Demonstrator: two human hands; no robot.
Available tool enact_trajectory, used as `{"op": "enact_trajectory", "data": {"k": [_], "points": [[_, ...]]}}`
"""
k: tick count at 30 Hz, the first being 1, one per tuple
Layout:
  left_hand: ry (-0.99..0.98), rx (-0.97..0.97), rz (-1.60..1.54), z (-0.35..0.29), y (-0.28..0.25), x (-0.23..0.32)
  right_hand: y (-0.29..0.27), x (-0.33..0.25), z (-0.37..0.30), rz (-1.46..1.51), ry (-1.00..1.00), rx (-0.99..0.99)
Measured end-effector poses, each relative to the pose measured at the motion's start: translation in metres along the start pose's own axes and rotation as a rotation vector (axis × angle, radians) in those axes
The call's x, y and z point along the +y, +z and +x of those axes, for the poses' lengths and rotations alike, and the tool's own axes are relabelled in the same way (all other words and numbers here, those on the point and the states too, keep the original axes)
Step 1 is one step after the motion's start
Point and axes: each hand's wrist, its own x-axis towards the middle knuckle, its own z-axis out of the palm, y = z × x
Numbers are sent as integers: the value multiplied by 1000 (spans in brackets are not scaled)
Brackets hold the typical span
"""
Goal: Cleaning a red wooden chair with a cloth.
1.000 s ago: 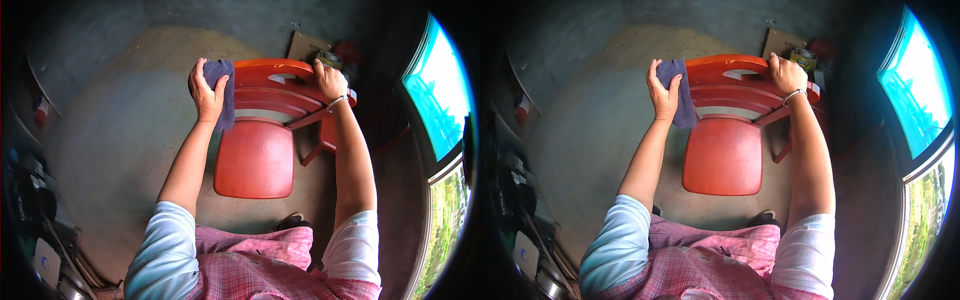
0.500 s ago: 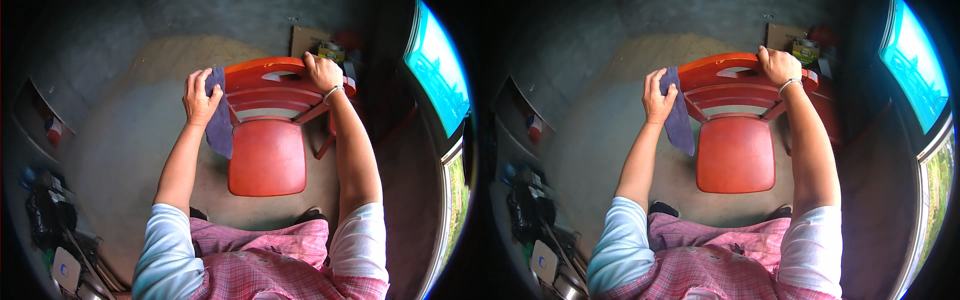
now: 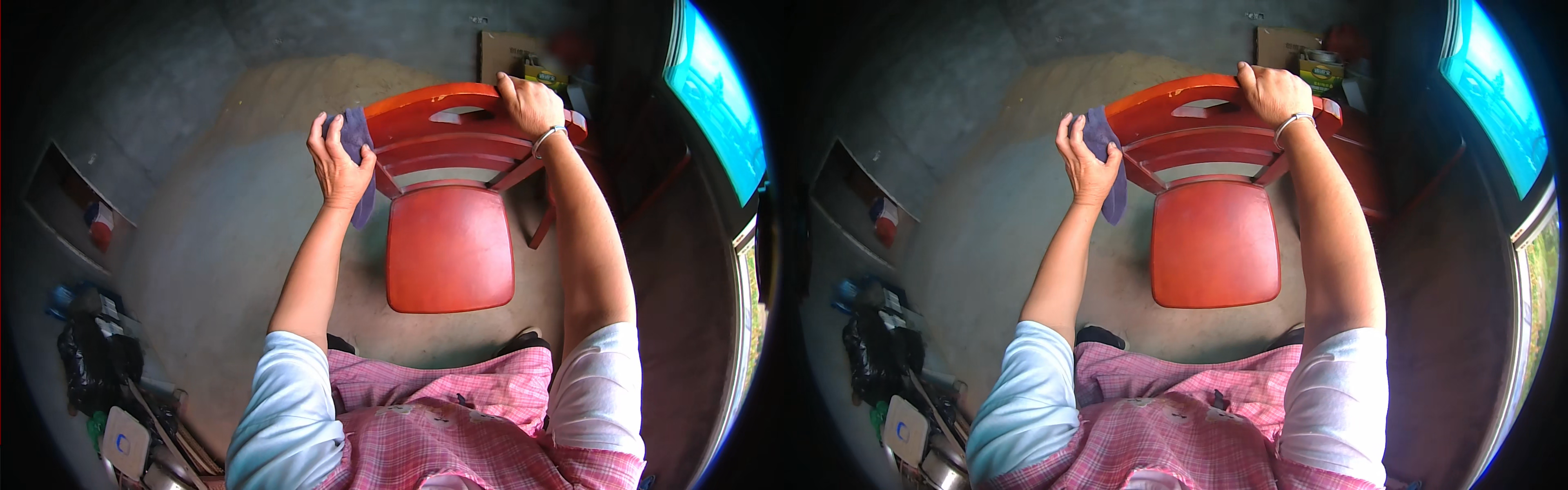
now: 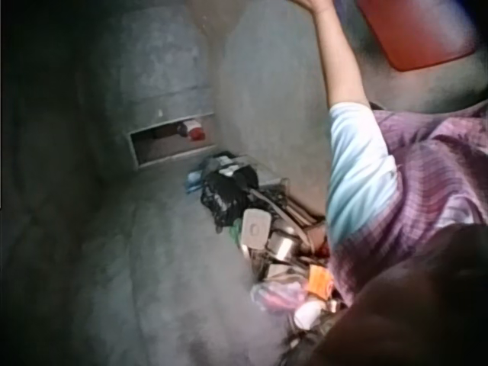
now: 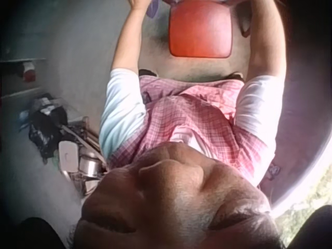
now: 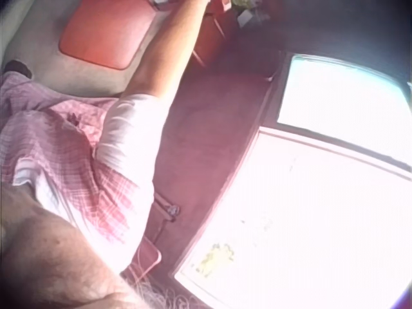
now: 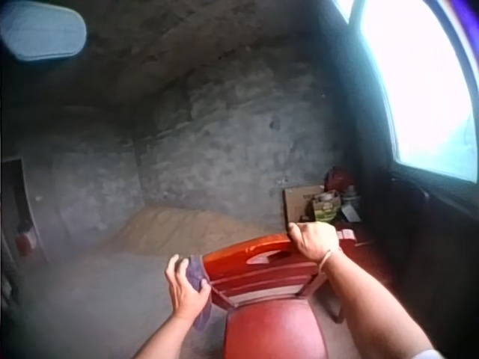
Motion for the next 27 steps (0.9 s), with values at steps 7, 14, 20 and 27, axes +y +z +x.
{"op": "enact_trajectory", "data": {"k": [7,14,20,27], "points": [[-14,-75,-48,17,-15,-5,0,1,1,57,58,-10],[-78,-15,-137,15,-8,-3,-4,-5,-1,41,43,-18],[-86,113,-160,-4,7,-5,1,-1,0,71,53,-9],[-367,-33,-333,10,-10,-3,0,-1,1,98,103,-32]]}}
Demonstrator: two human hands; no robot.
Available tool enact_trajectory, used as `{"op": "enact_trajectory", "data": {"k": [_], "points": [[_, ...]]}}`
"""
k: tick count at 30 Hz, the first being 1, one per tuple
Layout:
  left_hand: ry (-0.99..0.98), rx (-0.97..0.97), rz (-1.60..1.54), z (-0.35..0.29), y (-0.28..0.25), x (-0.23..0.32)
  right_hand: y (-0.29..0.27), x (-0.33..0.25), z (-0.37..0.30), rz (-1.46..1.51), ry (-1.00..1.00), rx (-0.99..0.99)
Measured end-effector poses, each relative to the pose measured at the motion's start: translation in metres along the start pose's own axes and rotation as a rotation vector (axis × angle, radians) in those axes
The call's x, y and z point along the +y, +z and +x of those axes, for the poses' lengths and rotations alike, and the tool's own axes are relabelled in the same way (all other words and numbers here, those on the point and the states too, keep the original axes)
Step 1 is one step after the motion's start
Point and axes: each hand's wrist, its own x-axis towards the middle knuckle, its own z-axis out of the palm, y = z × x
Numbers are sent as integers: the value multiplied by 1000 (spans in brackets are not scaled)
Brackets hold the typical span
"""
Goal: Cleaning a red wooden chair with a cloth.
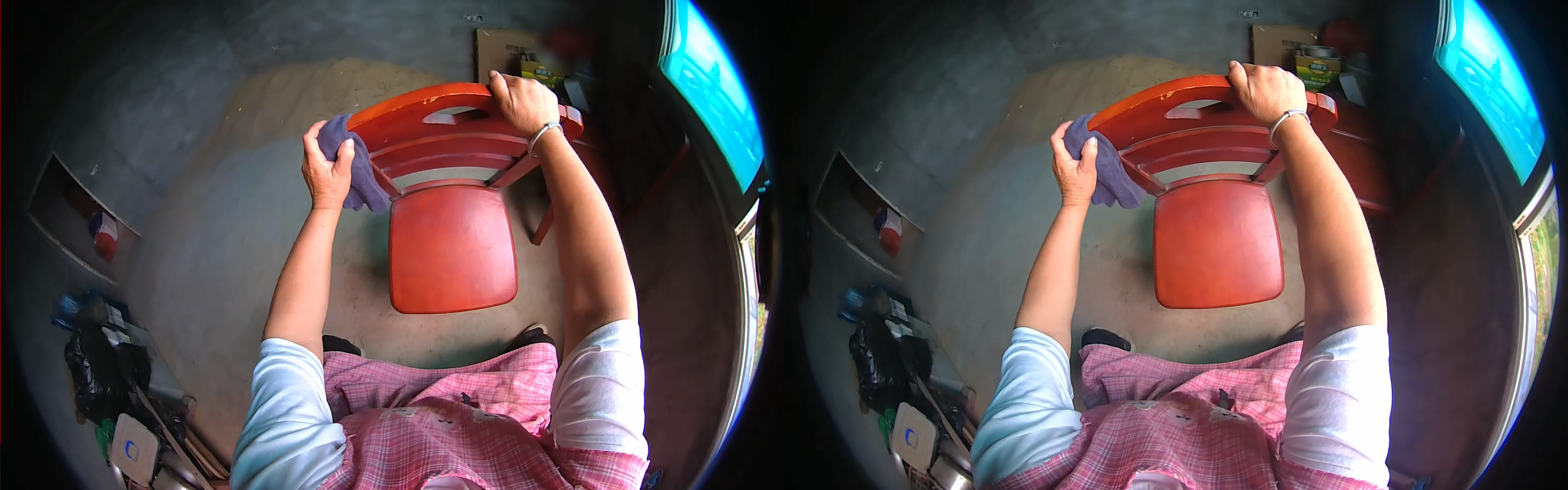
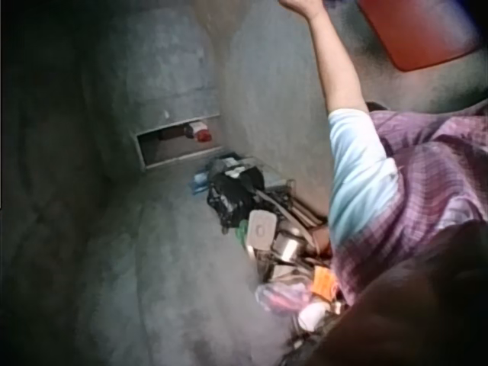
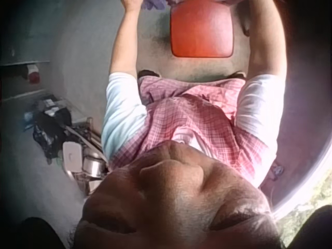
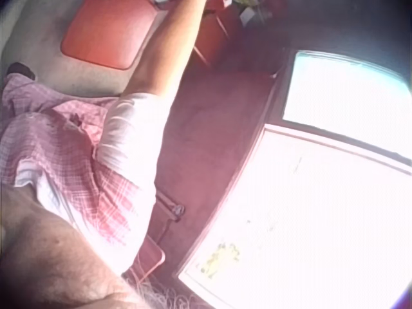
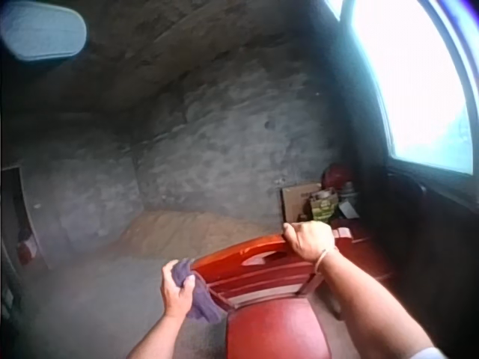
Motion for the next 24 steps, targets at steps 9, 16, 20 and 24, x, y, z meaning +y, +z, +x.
{"op": "enact_trajectory", "data": {"k": [9,16,20,24], "points": [[-756,73,-826,-22,12,-26,-1,-1,-1,-13,-27,24],[-1135,-219,-1187,-72,45,-36,-4,-1,-2,4,-17,47],[-1268,-4,-1159,-73,51,-60,0,-5,0,10,-57,53],[-1351,178,-1150,-50,52,-14,0,1,-2,1,-43,49]]}}
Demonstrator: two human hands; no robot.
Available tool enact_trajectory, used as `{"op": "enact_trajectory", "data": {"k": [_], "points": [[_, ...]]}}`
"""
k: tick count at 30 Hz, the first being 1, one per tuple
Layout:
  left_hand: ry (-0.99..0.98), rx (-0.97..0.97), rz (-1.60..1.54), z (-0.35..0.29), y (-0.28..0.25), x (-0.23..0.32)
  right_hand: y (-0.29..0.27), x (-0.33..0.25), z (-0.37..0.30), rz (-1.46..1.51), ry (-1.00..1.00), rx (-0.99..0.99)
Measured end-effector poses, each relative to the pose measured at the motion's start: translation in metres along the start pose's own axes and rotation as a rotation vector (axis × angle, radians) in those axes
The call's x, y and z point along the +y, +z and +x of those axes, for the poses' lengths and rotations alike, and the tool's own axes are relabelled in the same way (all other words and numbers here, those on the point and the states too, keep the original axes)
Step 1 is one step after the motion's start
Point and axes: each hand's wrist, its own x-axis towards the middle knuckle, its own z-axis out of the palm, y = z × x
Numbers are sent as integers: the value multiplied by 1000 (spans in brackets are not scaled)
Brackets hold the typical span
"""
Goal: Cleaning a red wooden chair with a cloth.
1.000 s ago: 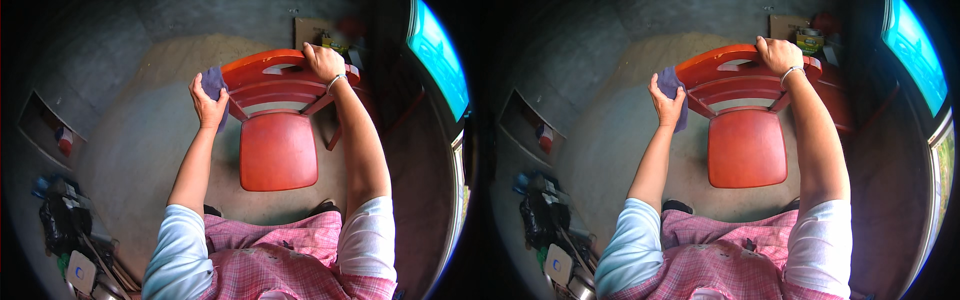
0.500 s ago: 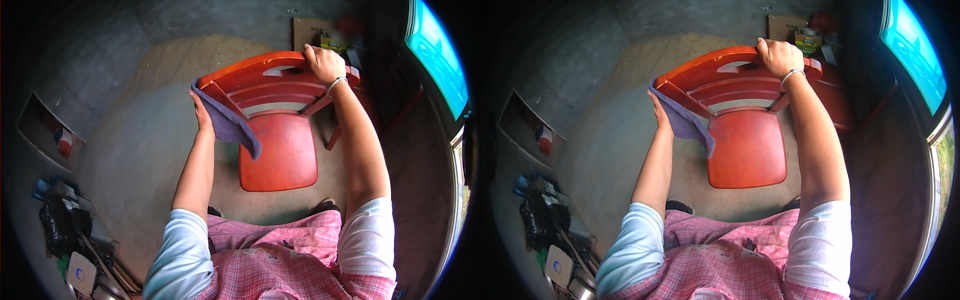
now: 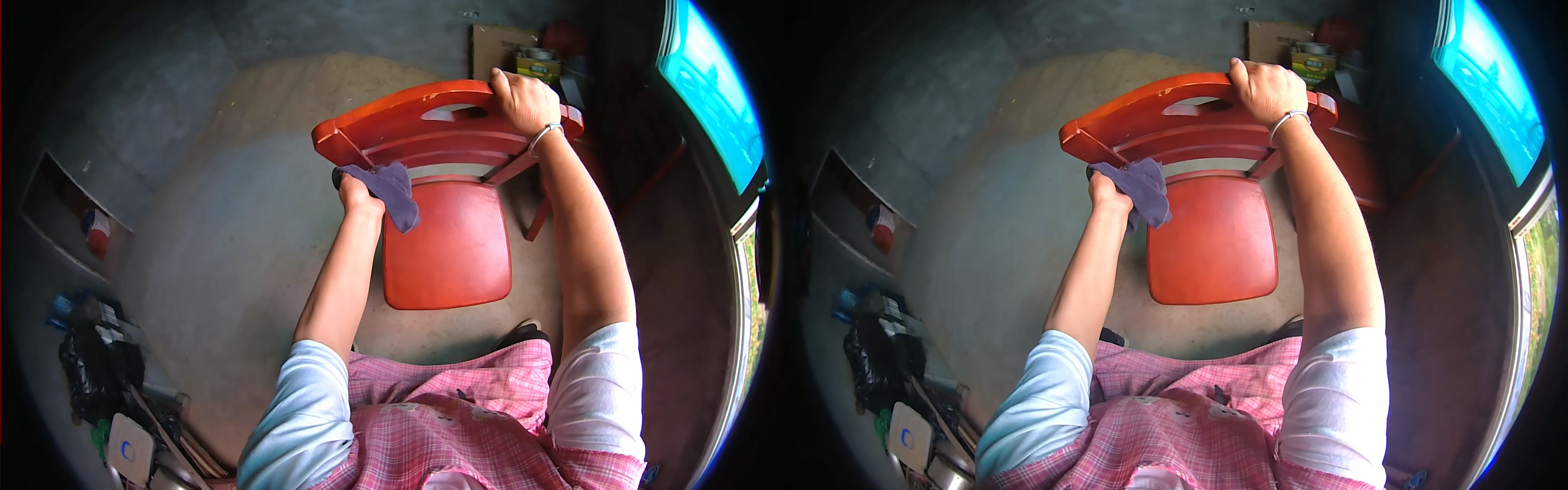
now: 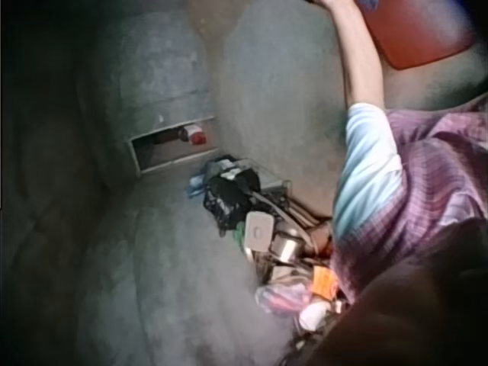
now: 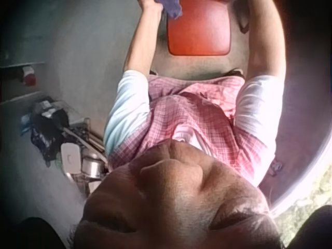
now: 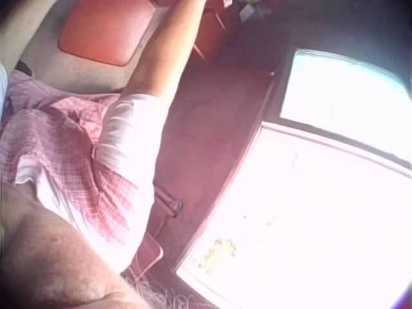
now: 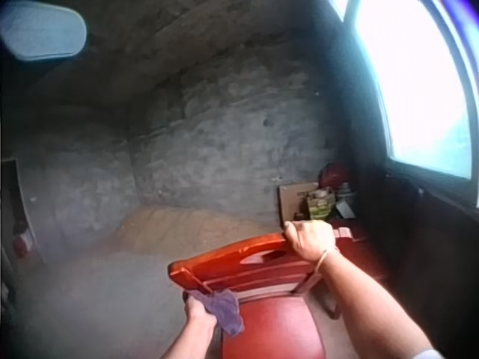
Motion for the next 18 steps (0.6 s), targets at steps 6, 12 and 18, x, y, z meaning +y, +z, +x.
{"op": "enact_trajectory", "data": {"k": [6,12,18], "points": [[106,-233,-113,-75,52,33,-2,0,-1,-8,15,-20],[378,-36,34,-38,40,-26,-2,-5,0,22,16,-3],[275,-7,285,-13,29,-63,2,4,0,-27,6,11]]}}
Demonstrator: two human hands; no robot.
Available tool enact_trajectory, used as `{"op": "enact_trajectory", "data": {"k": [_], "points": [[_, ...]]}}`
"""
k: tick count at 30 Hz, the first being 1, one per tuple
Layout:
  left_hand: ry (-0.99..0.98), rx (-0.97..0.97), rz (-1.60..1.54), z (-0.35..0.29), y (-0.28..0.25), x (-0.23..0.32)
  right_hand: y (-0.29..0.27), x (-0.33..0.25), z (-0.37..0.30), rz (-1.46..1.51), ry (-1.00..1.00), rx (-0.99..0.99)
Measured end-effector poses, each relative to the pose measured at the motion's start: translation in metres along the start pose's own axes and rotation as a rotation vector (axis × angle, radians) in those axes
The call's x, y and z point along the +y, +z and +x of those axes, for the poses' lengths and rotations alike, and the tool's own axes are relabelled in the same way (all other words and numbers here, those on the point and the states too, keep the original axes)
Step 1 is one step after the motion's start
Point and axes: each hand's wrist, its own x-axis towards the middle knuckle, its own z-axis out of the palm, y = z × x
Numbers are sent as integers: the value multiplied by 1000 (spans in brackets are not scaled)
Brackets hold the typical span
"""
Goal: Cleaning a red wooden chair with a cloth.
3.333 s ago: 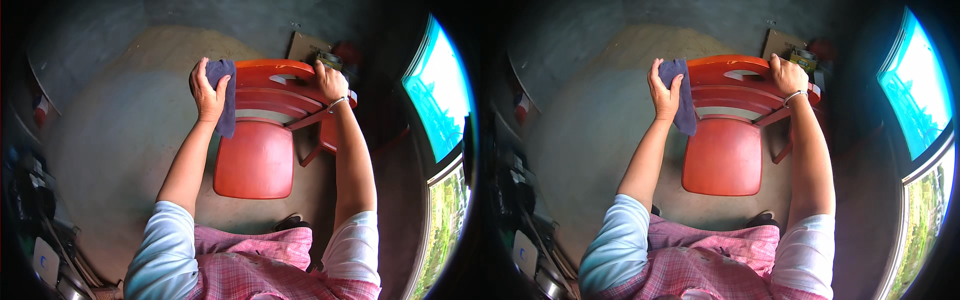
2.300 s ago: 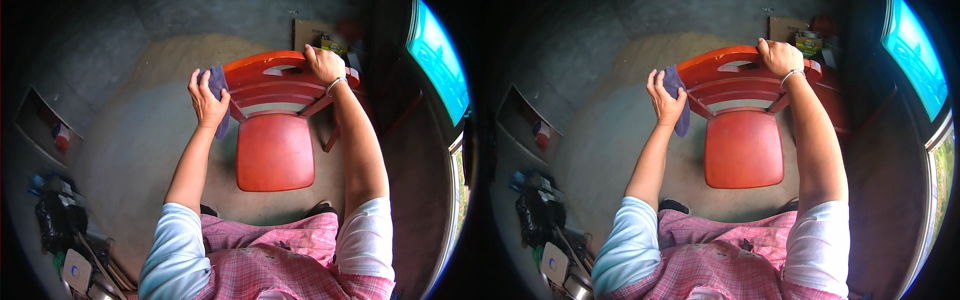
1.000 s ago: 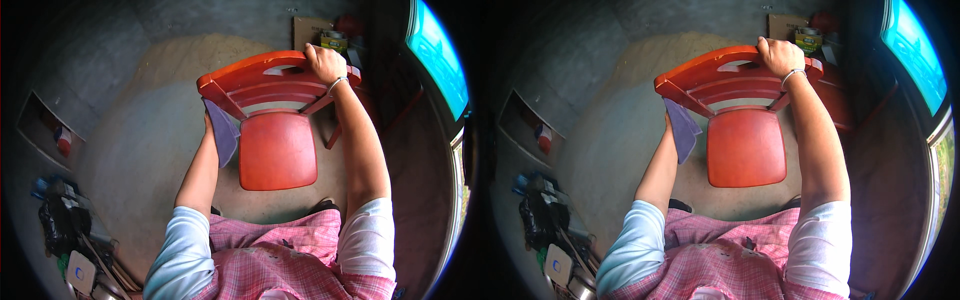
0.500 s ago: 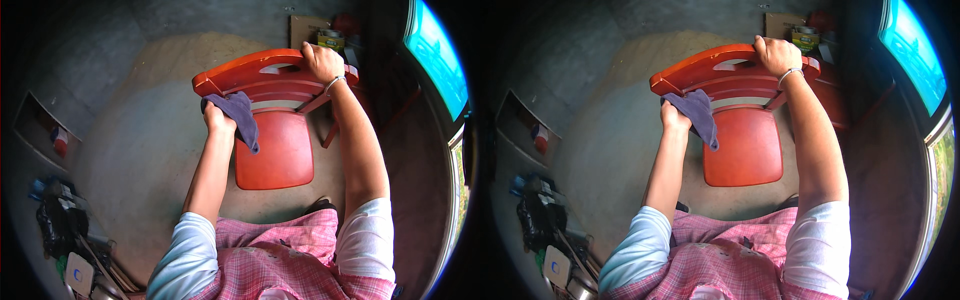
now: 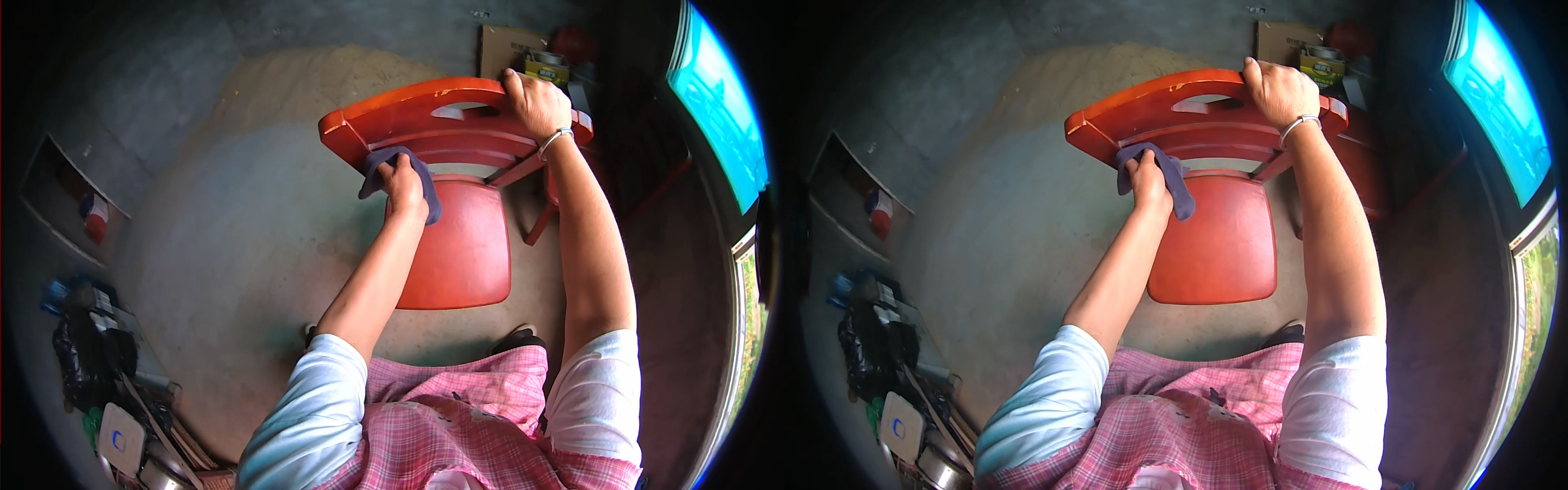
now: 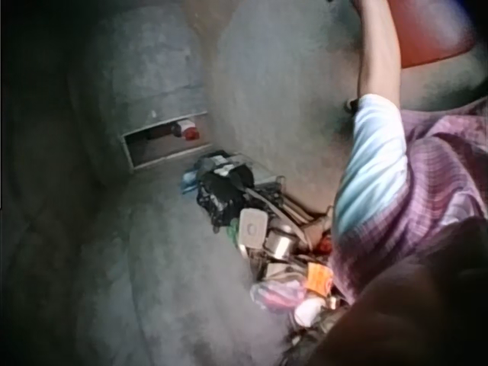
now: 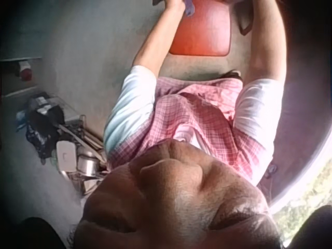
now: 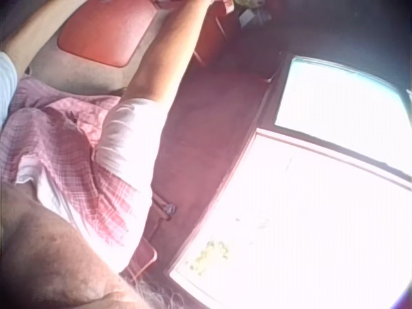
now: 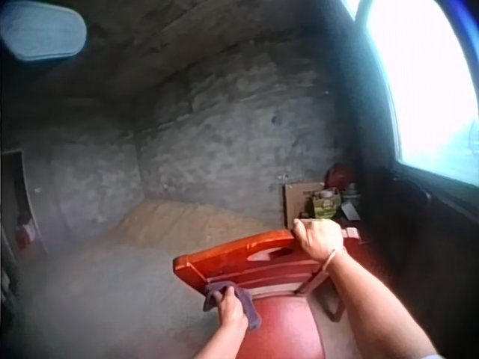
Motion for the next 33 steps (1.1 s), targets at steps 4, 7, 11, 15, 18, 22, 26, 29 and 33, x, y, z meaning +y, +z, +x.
{"op": "enact_trajectory", "data": {"k": [4,7,11,15,18,22,26,29,33], "points": [[513,-226,302,-7,-15,-8,-4,-7,0,36,26,-1],[663,-89,753,1,-33,8,-5,-6,0,38,17,12],[769,-66,1164,-6,-46,22,-2,-4,0,22,-9,28],[532,-149,1016,4,-24,24,1,-5,1,17,-18,44],[537,-359,882,7,5,2,-4,-7,-1,30,18,34],[551,-263,1193,-1,2,9,1,0,0,15,-62,47],[599,-133,1158,7,-43,38,0,-5,-2,47,-5,58],[569,-90,1209,6,-32,35,2,-2,0,18,-30,57],[408,-281,1295,2,11,22,7,-2,0,21,-25,67]]}}
